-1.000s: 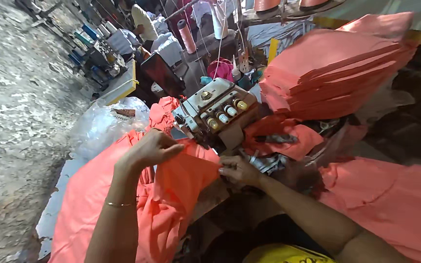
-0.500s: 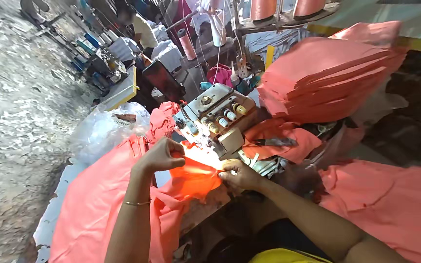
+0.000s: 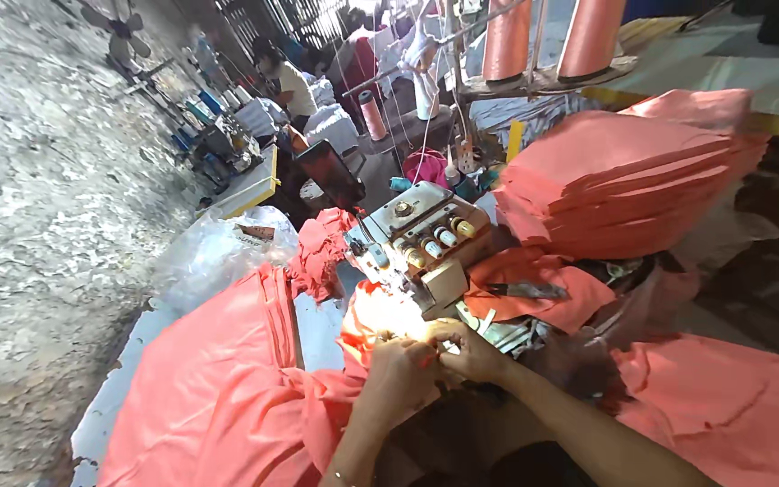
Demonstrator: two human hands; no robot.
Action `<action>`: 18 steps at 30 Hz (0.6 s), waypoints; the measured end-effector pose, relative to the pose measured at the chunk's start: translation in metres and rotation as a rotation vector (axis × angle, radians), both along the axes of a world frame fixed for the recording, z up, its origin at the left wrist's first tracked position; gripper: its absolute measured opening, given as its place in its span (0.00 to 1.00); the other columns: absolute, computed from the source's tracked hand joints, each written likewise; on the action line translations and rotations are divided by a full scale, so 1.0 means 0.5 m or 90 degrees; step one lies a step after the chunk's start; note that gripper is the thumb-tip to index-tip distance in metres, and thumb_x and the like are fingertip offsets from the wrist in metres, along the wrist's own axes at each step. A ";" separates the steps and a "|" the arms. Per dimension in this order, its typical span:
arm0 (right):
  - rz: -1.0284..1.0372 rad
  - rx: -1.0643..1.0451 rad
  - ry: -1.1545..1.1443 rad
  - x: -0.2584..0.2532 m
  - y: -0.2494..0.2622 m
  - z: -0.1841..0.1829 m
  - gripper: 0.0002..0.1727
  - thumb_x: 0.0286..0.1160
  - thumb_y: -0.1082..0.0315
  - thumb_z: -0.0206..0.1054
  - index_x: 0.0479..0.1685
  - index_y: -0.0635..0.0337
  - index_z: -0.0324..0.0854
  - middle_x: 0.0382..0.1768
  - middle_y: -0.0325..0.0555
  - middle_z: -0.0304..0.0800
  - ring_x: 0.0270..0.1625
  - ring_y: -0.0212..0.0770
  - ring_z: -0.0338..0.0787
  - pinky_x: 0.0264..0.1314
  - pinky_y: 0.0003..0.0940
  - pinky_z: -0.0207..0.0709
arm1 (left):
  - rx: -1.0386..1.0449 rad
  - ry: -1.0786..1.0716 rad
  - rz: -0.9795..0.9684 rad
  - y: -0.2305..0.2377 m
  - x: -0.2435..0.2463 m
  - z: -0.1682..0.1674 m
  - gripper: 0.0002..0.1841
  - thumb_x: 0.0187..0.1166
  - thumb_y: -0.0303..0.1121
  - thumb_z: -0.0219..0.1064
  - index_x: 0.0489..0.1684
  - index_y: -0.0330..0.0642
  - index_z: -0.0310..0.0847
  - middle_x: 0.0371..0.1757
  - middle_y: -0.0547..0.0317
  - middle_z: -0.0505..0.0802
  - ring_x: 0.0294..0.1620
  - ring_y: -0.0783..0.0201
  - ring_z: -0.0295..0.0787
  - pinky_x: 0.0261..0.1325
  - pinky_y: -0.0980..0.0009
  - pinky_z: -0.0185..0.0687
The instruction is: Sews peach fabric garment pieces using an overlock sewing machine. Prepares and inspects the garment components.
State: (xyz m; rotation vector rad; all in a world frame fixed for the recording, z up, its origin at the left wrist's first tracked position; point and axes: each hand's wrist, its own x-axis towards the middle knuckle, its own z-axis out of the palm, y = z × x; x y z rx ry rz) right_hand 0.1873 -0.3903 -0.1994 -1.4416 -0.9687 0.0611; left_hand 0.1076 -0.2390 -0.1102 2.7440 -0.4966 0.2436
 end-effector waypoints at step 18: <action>-0.393 -0.702 0.083 0.124 -0.182 0.025 0.26 0.84 0.64 0.63 0.77 0.68 0.76 0.73 0.73 0.78 0.81 0.73 0.69 0.85 0.68 0.53 | -0.175 -0.047 0.362 0.092 0.137 -0.053 0.13 0.82 0.30 0.65 0.51 0.28 0.90 0.55 0.37 0.94 0.63 0.44 0.90 0.73 0.48 0.78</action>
